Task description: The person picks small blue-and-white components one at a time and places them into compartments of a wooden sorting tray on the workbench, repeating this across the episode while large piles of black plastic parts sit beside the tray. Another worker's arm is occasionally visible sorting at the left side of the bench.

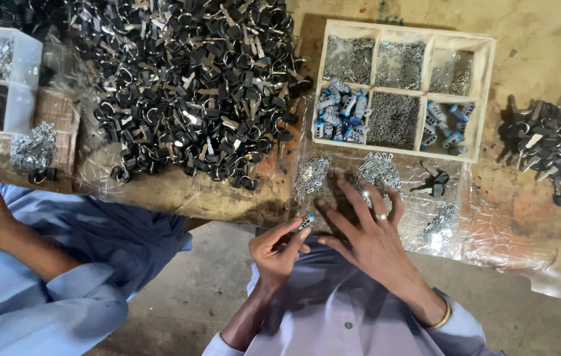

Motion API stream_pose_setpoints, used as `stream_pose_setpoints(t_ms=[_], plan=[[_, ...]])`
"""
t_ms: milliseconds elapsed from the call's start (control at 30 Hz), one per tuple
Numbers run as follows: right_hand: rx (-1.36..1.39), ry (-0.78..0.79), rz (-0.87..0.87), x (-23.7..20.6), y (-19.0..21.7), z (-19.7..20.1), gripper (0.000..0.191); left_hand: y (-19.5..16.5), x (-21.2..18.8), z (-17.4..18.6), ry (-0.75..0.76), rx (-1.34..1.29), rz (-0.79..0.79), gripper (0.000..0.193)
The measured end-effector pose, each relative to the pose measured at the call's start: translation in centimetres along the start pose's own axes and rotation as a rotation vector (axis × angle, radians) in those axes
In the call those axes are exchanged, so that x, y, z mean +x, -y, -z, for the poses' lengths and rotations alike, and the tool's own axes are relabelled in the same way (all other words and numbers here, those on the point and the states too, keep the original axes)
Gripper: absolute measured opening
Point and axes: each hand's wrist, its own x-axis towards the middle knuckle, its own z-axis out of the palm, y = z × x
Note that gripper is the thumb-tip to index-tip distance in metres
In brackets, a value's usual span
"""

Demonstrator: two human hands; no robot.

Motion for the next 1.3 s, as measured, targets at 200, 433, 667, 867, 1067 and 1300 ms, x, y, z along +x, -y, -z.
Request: stream_pose_setpoints(t_ms=[200, 433, 667, 867, 1067, 1300], plan=[[0.15, 0.295, 0.053, -3.6, -2.4, 1.2, 0.039, 0.0, -0.2, -1.2, 0.081, -0.086, 0.132, 0.027], [0.494, -0.182, -0.352, -5.0, -2.6, 1.3, 0.021, 0.2, -0.4, -3.8, 0.226, -0.136, 0.078, 0.027], [0.475, -0.213, -0.339, -4.3, -0.7, 0.3, 0.023, 0.3, -0.4, -4.2, 0.25, -0.118, 0.135, 0.028], [0.414, -0.103, -0.38, -4.7, -0.8, 0.4, 0.024, 0.2, -0.4, -4.0, 0.28, 0.096, -0.147, 0.029], [0.461, -0.045, -0.491, -6.7, -3.4, 2.2, 0.024, 0.2, -0.6, -4.1, 0.345, 0.076, -0.122, 0.027], [-0.291, -0.158, -0.469, -7.5, -4.4, 4.8, 0.027, 0.9, -0.7, -3.6, 0.298, -0.099, -0.032, 0.031]])
